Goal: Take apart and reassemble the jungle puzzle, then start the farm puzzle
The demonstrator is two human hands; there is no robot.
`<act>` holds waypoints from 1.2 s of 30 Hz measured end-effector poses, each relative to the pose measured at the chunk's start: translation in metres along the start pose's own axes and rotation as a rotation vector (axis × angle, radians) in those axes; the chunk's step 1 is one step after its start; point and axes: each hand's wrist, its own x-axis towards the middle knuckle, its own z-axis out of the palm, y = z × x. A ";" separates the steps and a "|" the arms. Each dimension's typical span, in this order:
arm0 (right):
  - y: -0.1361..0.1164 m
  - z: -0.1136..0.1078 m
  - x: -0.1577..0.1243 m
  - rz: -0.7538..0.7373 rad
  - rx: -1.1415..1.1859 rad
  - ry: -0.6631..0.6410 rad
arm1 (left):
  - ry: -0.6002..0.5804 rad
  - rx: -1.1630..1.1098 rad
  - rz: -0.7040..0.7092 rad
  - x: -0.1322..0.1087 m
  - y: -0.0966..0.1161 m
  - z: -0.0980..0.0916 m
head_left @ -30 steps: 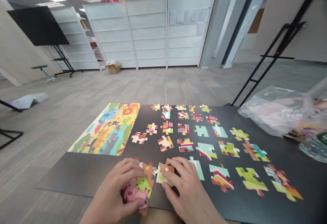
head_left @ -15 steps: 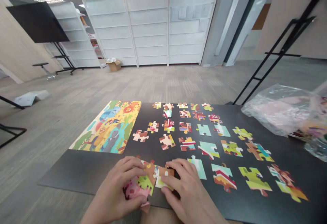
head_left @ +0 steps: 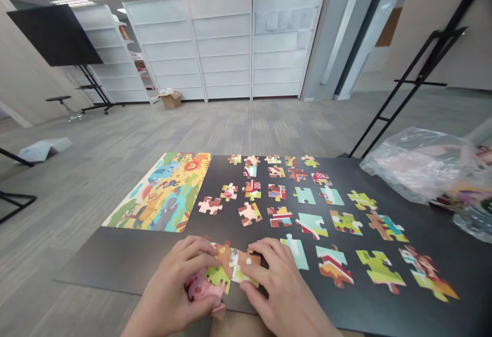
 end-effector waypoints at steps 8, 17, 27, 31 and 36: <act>0.000 0.000 0.000 0.019 0.010 -0.027 | -0.037 0.044 0.000 -0.001 -0.001 0.001; -0.002 0.003 -0.002 -0.093 0.114 0.138 | 0.055 0.130 -0.072 -0.001 -0.005 0.007; 0.000 0.002 -0.001 -0.187 0.006 0.033 | 0.014 0.144 -0.076 -0.001 0.002 0.002; -0.001 0.001 -0.002 -0.190 0.001 0.022 | 0.012 0.161 -0.071 -0.001 0.001 0.002; 0.000 0.004 -0.001 -0.139 0.010 0.043 | 0.070 0.205 -0.047 -0.002 -0.005 0.006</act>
